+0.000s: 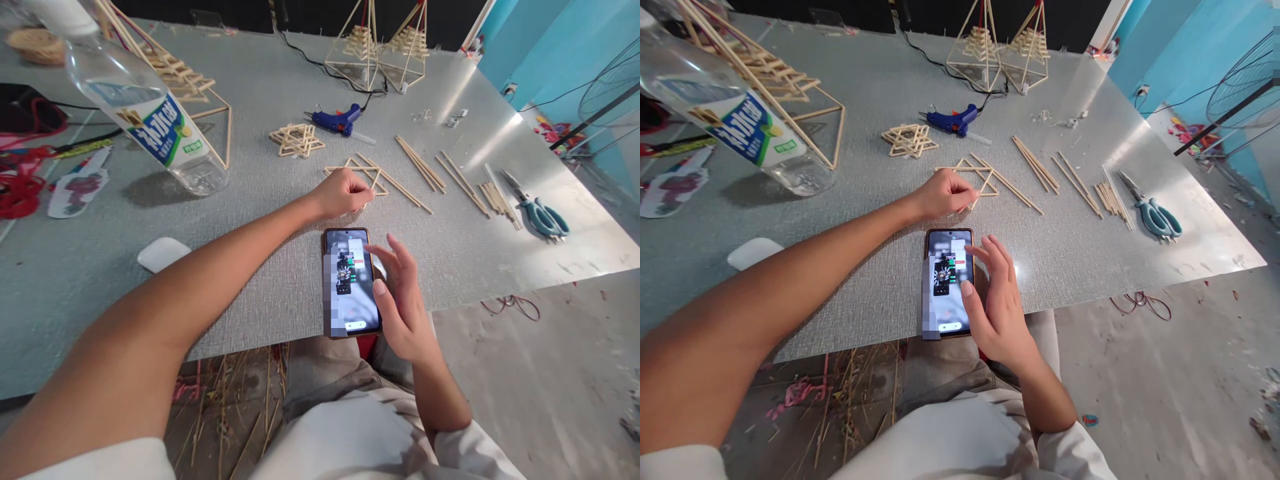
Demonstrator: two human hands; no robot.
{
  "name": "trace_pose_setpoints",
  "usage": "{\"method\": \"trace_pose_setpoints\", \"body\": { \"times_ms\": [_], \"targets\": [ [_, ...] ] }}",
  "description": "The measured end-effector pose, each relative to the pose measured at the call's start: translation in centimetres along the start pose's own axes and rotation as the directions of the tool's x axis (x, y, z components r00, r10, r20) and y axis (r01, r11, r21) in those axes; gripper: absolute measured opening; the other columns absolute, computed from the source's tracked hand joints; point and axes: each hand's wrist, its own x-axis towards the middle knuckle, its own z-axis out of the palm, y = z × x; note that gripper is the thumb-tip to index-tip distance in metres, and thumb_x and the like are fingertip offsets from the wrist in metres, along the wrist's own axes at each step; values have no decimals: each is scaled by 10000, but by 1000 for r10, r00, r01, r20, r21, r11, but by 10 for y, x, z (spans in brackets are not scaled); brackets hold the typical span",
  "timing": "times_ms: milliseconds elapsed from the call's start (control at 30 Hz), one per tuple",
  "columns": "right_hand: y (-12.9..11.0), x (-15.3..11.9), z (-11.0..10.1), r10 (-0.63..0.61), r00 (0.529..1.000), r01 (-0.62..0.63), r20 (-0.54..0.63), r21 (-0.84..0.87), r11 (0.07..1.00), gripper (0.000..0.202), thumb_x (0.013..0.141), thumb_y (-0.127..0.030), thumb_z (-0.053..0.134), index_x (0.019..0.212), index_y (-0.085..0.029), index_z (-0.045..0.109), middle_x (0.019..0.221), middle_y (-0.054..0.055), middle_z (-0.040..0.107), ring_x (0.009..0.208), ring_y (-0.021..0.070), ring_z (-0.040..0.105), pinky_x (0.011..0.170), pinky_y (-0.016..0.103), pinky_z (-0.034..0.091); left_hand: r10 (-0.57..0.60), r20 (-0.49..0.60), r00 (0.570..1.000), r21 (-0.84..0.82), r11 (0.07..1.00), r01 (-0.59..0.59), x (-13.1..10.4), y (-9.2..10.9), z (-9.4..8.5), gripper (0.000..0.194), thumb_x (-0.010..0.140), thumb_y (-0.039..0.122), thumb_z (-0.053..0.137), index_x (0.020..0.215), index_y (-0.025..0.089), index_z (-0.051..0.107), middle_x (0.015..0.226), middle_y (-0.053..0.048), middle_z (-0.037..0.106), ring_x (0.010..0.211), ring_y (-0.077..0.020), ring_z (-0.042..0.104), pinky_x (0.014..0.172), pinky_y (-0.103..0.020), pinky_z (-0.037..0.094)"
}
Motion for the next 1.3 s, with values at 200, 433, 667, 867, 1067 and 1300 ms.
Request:
{"method": "trace_pose_setpoints", "body": {
  "times_ms": [200,433,667,867,1067,1300],
  "targets": [
    [-4,2,-2,32,999,-30,-19,100,995,553,1221,-454,425,1751,-382,285,1568,137,680,1496,329,689,1341,734,455,-20,2,1000,4,1000,20,-1,3,0,516,993,215,585,500,214,431,480,26,356,490,-108,289,551,-371,201],
    [1,-1,-3,28,1000,-25,-13,189,982,578,1209,-462,434,1756,-367,276,1642,153,609,1552,322,636,1326,668,516,-17,3,1000,1,1000,17,-1,3,0,509,985,205,583,496,215,441,477,28,353,488,-110,281,550,-375,197],
    [-1,5,-17,-143,979,135,143,66,989,1022,1038,-517,789,1819,-341,154,1885,145,293,1818,411,154,1464,747,229,0,4,1000,28,1000,0,0,1,0,532,1009,208,579,505,219,411,478,30,356,485,-108,285,555,-376,206],
    [6,7,-18,-244,951,243,188,30,970,1253,925,-606,902,1842,-324,96,1907,160,230,1816,464,113,1457,774,211,-3,4,1000,32,999,3,-1,0,-1,532,1021,223,587,522,222,405,488,35,349,489,-108,280,564,-376,200],
    [8,6,-18,-232,950,235,210,12,972,1249,930,-561,906,1845,-330,88,1917,155,203,1820,456,90,1449,780,239,-12,9,1000,42,999,11,0,0,-1,535,1025,225,585,521,220,408,496,32,351,495,-108,287,574,-377,197],
    [7,7,-17,-235,951,238,200,10,971,1221,933,-468,903,1841,-342,98,1920,140,209,1818,460,107,1447,782,249,0,3,1000,52,999,0,1,-2,0,542,1028,221,590,525,223,388,493,35,348,495,-105,285,572,-380,201]
  ]
}}
